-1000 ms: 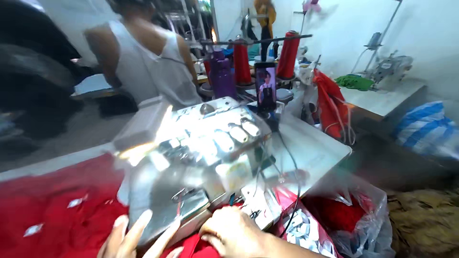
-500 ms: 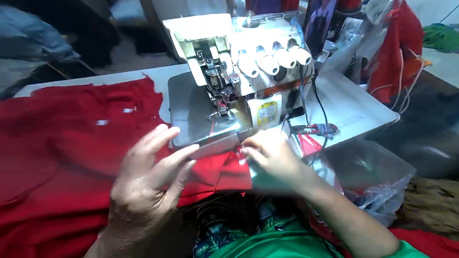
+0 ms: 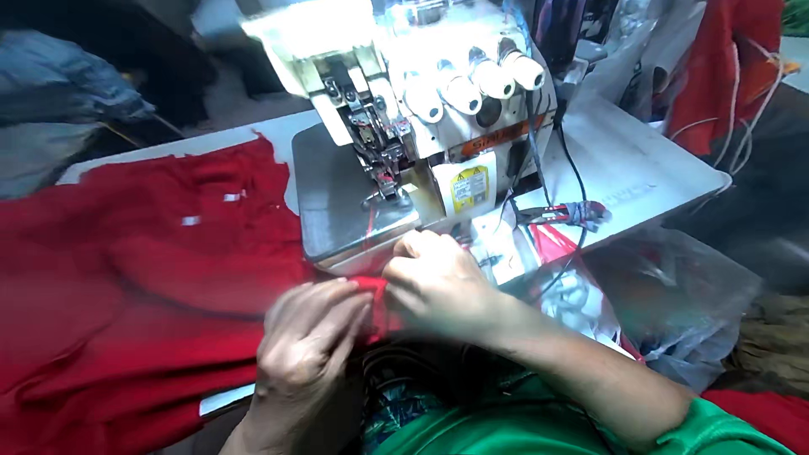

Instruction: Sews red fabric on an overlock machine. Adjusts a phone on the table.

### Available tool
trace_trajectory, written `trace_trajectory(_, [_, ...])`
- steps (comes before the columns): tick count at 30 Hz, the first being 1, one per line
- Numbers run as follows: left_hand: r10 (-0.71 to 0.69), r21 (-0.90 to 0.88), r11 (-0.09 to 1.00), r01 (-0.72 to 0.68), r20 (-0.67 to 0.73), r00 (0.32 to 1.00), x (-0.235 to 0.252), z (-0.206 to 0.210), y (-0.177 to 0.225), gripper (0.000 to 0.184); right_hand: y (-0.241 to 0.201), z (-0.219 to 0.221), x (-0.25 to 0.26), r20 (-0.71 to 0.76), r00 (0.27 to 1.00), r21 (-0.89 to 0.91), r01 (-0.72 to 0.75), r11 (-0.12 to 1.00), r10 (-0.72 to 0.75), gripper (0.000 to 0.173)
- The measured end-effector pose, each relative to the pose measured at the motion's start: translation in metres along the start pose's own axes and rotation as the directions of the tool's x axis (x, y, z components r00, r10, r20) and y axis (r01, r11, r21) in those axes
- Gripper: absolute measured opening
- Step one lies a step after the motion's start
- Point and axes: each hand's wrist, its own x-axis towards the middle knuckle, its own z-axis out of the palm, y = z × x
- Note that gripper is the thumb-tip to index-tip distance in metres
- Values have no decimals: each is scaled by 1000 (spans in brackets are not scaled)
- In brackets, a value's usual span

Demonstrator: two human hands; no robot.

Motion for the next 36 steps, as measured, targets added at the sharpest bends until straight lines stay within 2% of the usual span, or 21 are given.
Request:
trace_trajectory(3, [-147,-229,964,134,-43,988,11,-18,-5,32,-1,-8,4,-8,998,200,-62,978,65,12])
trace_trajectory(5, [-151,-349,928,127,-41,988,12,-24,-12,28,0,-12,5,-8,994,371,-98,923,109,15])
trace_trajectory(7, [-89,-369,927,70,-34,995,10,-22,-15,42,-1,-16,6,53,984,510,-173,843,170,18])
trace_trajectory(9, [-40,-282,959,31,-25,999,11,-15,-10,61,-3,-19,8,122,970,578,-240,780,208,19])
trace_trajectory(10, [-34,-225,974,25,-36,999,12,-11,-7,60,-5,-21,10,144,965,599,-260,757,217,20])
trace_trajectory(12, [-40,-207,978,18,-100,994,19,-7,-5,35,-8,-25,13,185,957,635,-291,716,224,20])
trace_trajectory(13, [-60,-255,966,28,-119,991,24,-10,-4,24,-11,-26,14,198,954,648,-299,701,224,20])
trace_trajectory(16, [-128,-478,876,63,-104,986,46,-32,-6,18,-16,-28,13,147,980,649,-199,734,136,19])
trace_trajectory(18, [-131,-555,830,58,-92,987,61,-41,-10,17,-20,-28,12,123,990,632,-136,763,74,19])
trace_trajectory(21, [-141,-491,867,90,-68,988,82,-44,-11,11,-21,-21,3,107,988,649,-151,745,107,19])
trace_trajectory(26, [-177,-444,881,164,13,984,116,-23,6,10,-11,-18,-19,59,947,721,-259,643,316,18])
trace_trajectory(29, [-183,-215,956,198,86,979,122,-4,9,21,-12,-11,-30,62,896,707,-350,615,439,21])
trace_trajectory(31, [-177,-94,978,185,87,980,122,3,7,25,-13,-8,-33,74,873,703,-388,596,481,23])
trace_trajectory(36, [-129,47,991,126,71,989,114,9,6,27,-14,-5,-32,84,848,723,-413,554,523,34])
